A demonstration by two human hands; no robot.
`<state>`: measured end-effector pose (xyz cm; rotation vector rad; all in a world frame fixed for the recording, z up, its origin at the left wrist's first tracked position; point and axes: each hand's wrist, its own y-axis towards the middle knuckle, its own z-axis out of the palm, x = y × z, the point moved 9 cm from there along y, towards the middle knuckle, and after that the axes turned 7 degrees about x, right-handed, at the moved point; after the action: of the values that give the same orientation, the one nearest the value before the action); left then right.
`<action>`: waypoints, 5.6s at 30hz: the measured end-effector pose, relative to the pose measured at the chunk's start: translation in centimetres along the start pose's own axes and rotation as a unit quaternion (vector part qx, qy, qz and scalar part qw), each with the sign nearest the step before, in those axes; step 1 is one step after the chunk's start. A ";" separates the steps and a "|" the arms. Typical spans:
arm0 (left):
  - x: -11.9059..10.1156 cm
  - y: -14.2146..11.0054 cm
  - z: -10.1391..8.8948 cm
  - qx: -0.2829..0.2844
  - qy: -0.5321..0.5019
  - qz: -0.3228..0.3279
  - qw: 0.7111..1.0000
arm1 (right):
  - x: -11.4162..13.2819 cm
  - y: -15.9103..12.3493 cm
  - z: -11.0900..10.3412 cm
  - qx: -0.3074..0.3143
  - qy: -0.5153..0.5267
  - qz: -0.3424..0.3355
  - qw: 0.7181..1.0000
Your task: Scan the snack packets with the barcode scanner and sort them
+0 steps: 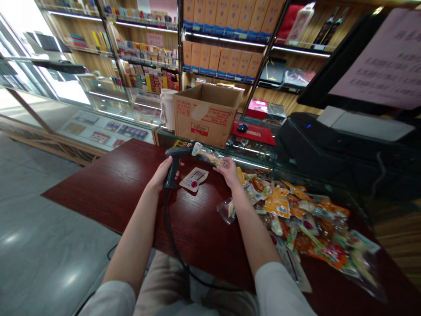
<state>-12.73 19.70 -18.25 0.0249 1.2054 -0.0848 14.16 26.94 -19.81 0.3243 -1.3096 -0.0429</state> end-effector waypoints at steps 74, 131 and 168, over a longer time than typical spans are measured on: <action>2.2 0.9 0.4 0.034 -0.054 -0.040 0.997 | 5.5 -3.2 2.4 0.230 -0.671 0.108 0.696; 3.0 -0.7 5.4 0.120 0.035 -0.072 0.990 | 5.1 -0.6 -3.9 -0.079 -0.332 0.093 0.935; 7.2 -1.5 22.0 0.065 0.535 0.086 0.838 | 9.0 -20.9 -8.3 -0.135 0.122 0.072 0.981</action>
<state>10.25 16.37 -17.06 0.3380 2.3169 0.0174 27.59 6.84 -18.60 0.0016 -1.0644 -0.0550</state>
